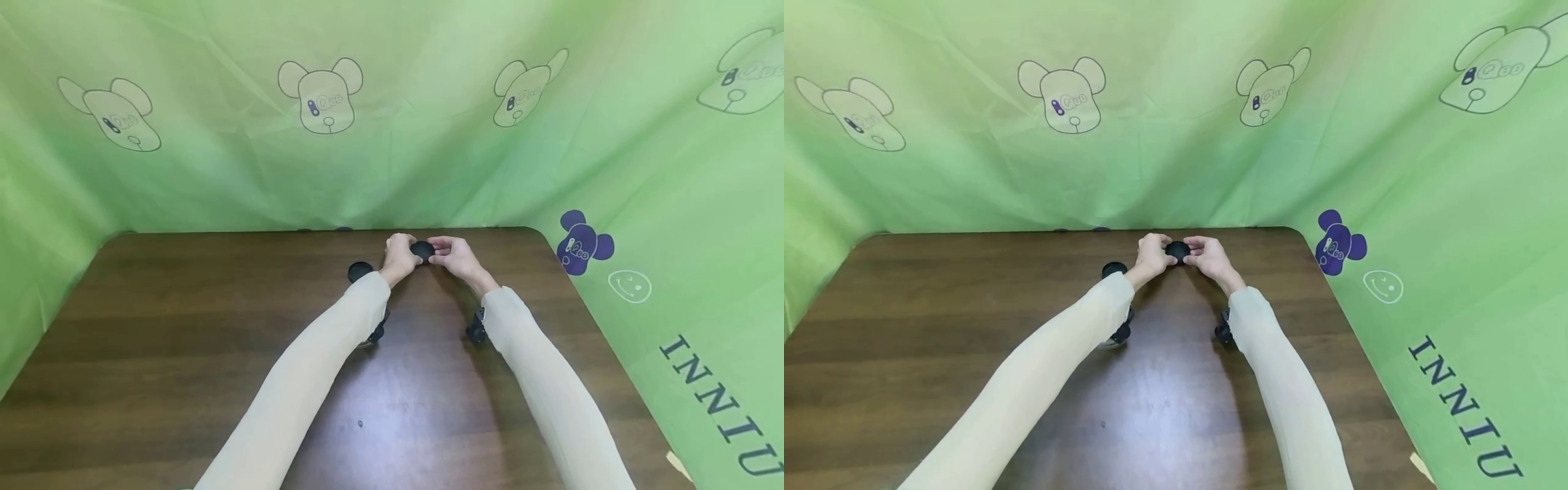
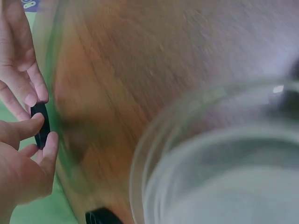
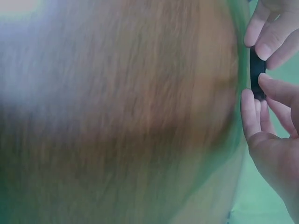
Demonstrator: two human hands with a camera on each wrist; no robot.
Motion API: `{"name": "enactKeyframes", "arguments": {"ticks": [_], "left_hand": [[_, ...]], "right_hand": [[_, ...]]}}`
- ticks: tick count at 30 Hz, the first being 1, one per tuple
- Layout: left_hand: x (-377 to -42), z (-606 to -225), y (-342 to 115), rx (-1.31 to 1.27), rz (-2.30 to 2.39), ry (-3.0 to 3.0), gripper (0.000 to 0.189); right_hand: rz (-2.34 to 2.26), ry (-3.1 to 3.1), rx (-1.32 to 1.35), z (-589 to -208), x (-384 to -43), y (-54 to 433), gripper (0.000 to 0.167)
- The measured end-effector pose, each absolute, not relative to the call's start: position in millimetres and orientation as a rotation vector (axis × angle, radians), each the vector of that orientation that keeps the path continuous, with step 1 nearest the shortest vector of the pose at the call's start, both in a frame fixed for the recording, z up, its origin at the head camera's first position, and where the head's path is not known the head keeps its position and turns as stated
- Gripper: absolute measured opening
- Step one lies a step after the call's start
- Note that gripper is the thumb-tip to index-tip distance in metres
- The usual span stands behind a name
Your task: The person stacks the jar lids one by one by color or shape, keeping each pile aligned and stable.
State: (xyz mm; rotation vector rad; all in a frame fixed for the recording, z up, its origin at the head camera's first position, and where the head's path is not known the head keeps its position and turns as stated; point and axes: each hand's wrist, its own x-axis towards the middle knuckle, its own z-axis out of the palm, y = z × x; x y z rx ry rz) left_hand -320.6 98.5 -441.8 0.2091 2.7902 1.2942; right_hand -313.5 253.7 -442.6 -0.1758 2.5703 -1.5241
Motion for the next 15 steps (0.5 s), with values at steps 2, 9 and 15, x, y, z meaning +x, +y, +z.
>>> {"name": "enactKeyframes", "arguments": {"ticks": [2,9,15], "left_hand": [[-322.8,-443.8,92.6,0.218,1.311,2.798,0.041],[-319.6,-429.9,71.7,0.139,1.365,2.708,0.045],[-313.5,-424.8,53.8,0.198,1.346,2.706,0.045]], "right_hand": [[-1.500,2.584,-0.194,-441.8,-312.7,248.7,0.047],[-1.479,2.600,-0.229,-434.0,-311.1,230.1,0.046],[-1.457,2.599,-0.227,-432.2,-308.0,216.2,0.045]]}}
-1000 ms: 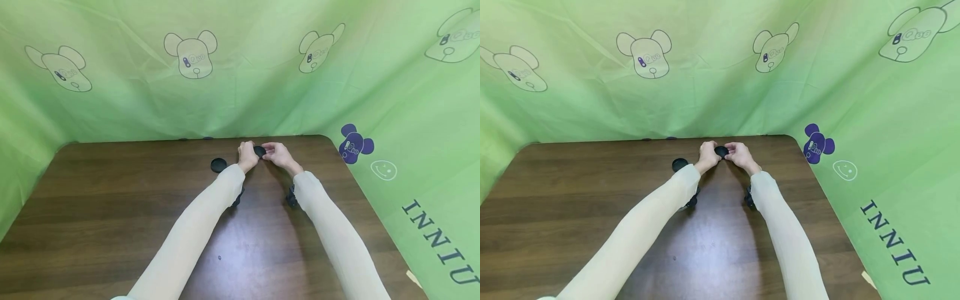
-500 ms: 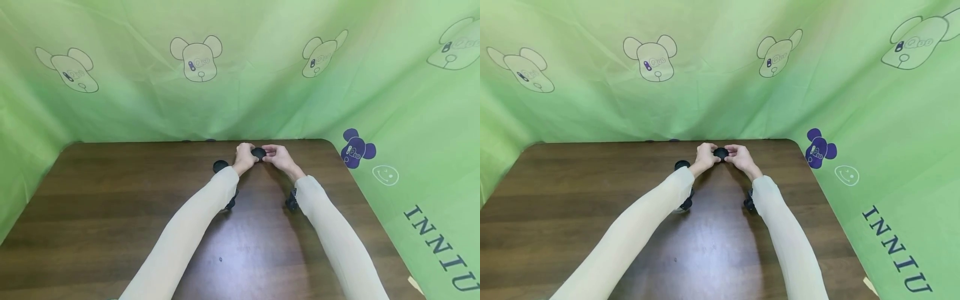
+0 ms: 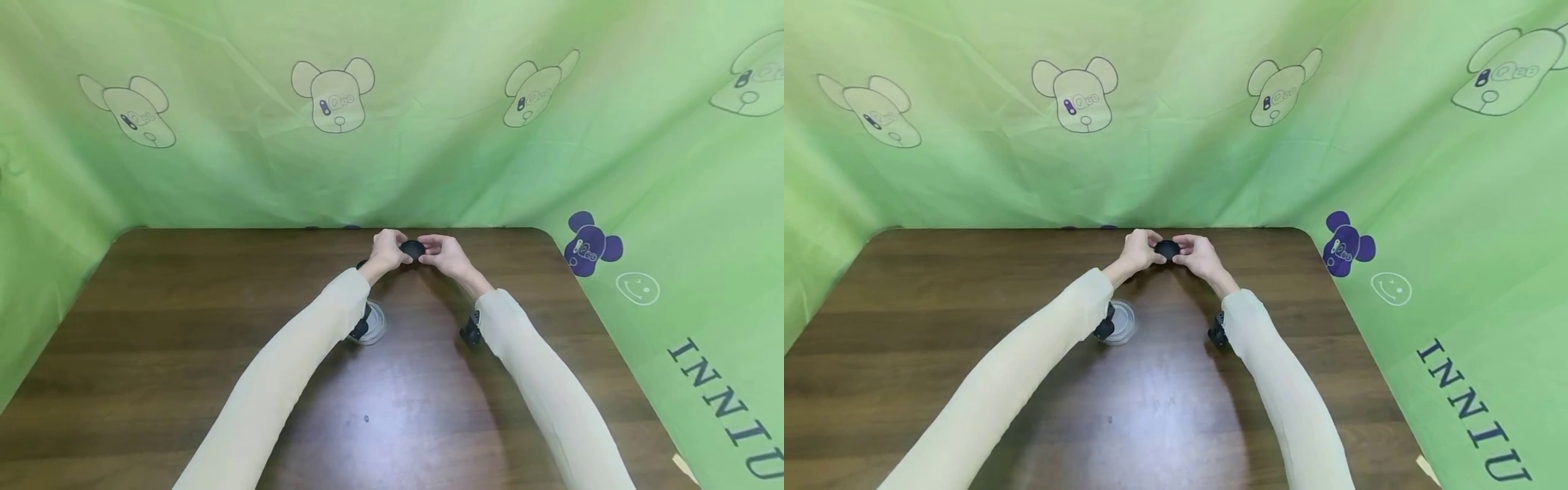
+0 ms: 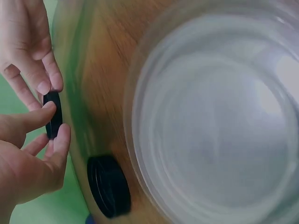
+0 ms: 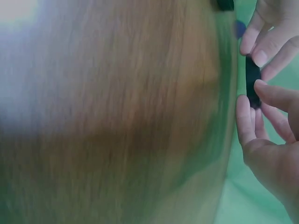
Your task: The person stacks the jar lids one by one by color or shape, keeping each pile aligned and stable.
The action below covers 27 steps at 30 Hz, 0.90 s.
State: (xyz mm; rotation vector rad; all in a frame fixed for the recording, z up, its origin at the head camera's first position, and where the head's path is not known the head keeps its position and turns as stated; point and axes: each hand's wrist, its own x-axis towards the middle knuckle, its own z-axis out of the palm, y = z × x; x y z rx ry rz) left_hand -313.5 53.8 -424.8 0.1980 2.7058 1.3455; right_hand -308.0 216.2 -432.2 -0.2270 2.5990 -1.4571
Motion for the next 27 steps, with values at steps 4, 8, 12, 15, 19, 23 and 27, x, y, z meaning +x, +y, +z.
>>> {"name": "enactKeyframes", "arguments": {"ticks": [4,8,12,15,19,23,27], "left_hand": [[-313.0,-425.8,42.1,0.209,1.333,2.689,0.046],[-312.7,-425.8,30.1,0.212,1.331,2.673,0.046],[-311.3,-424.2,17.9,0.251,1.325,2.677,0.045],[-308.9,-423.5,9.3,0.283,1.314,2.675,0.044],[-304.2,-423.7,-2.0,0.284,1.304,2.677,0.044],[-298.8,-424.3,-12.5,0.285,1.324,2.671,0.044],[-294.3,-425.0,-21.4,0.284,1.344,2.674,0.044]], "right_hand": [[-1.448,2.606,-0.228,-432.8,-304.9,205.4,0.045],[-1.459,2.596,-0.233,-431.4,-301.5,194.6,0.045],[-1.460,2.601,-0.232,-430.9,-300.1,184.6,0.045],[-1.449,2.611,-0.214,-431.5,-299.0,176.9,0.045],[-1.429,2.612,-0.213,-433.3,-297.0,166.9,0.045],[-1.426,2.600,-0.237,-434.5,-295.3,159.0,0.045],[-1.455,2.602,-0.293,-437.5,-295.2,153.5,0.042]]}}
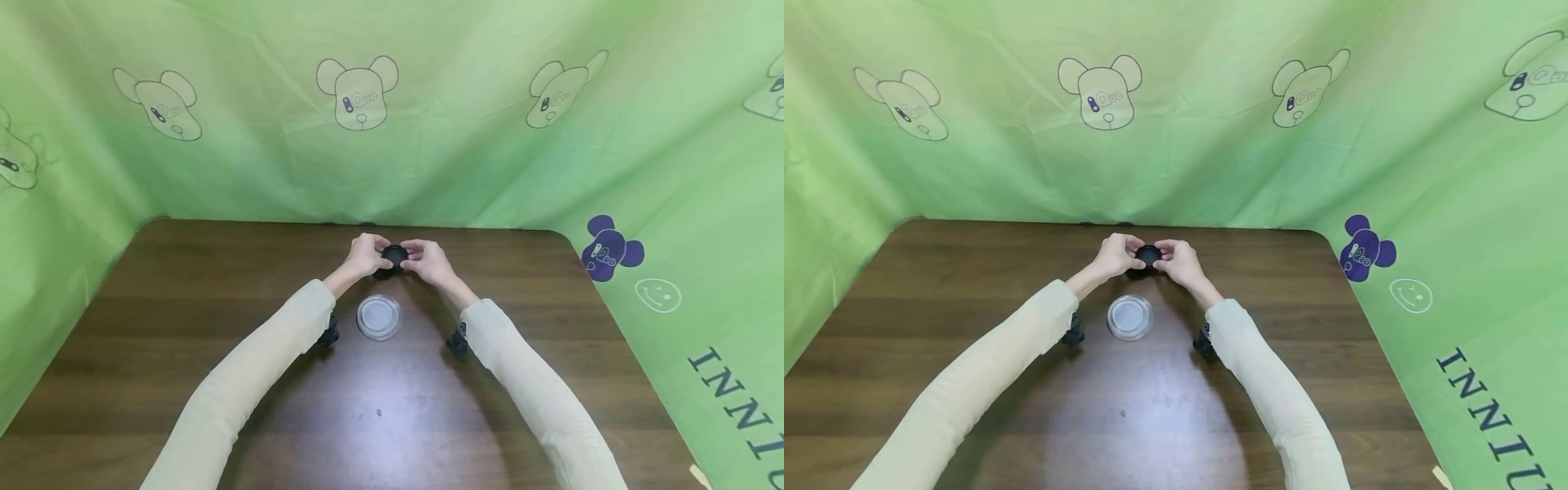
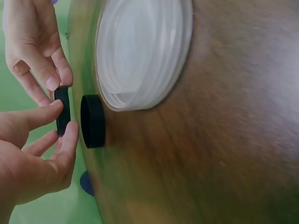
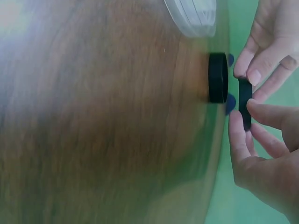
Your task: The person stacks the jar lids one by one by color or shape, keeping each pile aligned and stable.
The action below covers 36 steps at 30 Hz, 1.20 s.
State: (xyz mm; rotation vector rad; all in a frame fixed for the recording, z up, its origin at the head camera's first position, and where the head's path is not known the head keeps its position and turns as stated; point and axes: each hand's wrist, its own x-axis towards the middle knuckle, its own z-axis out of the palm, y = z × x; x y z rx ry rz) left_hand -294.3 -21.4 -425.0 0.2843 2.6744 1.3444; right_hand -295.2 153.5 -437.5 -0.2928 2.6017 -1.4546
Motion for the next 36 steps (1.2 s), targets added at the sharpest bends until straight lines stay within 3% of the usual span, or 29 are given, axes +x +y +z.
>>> {"name": "enactKeyframes", "arguments": {"ticks": [36], "left_hand": [[-280.9,-442.5,-38.5,0.237,1.370,2.710,0.042]], "right_hand": [[-1.319,2.657,-0.339,-444.2,-282.3,128.6,0.044]]}}
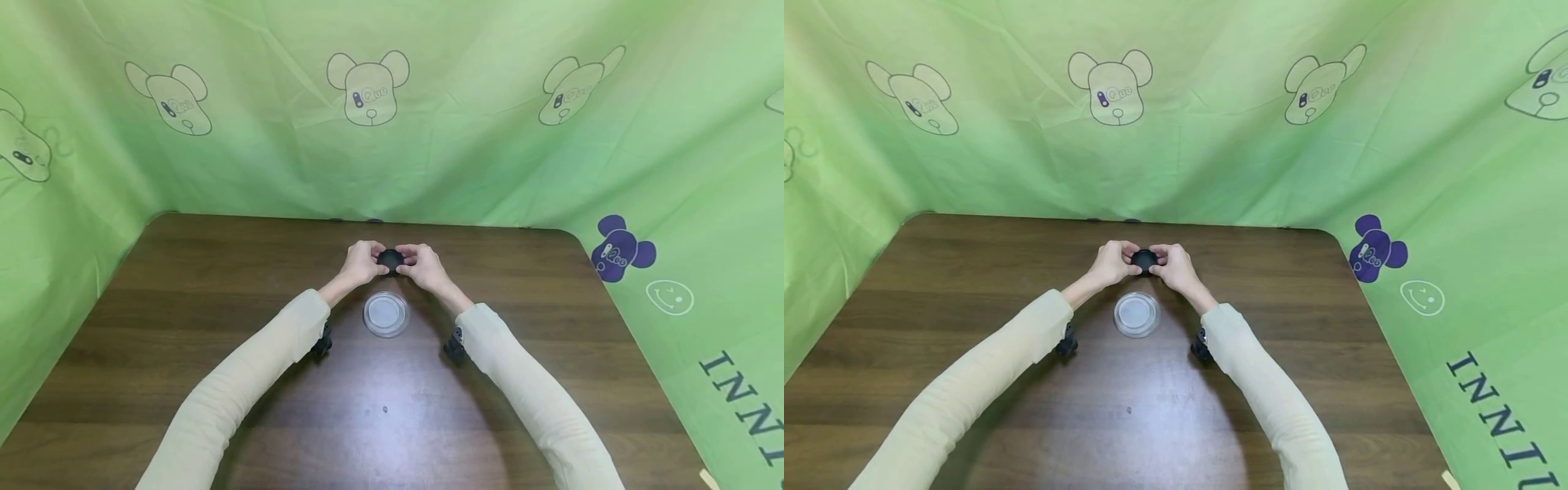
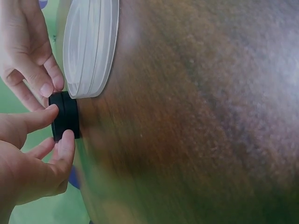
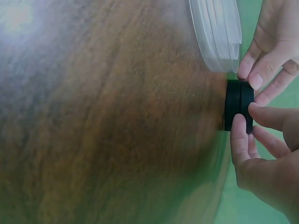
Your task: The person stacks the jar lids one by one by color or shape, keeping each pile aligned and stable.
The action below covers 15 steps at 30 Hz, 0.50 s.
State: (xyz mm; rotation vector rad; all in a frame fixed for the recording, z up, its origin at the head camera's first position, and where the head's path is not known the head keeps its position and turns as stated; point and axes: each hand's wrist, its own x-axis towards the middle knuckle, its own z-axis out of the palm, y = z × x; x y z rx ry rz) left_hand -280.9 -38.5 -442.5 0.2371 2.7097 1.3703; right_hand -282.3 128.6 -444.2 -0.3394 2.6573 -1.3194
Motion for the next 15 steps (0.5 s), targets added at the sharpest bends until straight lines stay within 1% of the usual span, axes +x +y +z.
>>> {"name": "enactKeyframes", "arguments": {"ticks": [15], "left_hand": [[-281.3,-442.2,-39.4,0.211,1.372,2.703,0.042]], "right_hand": [[-1.347,2.636,-0.361,-445.0,-283.3,127.9,0.047]]}}
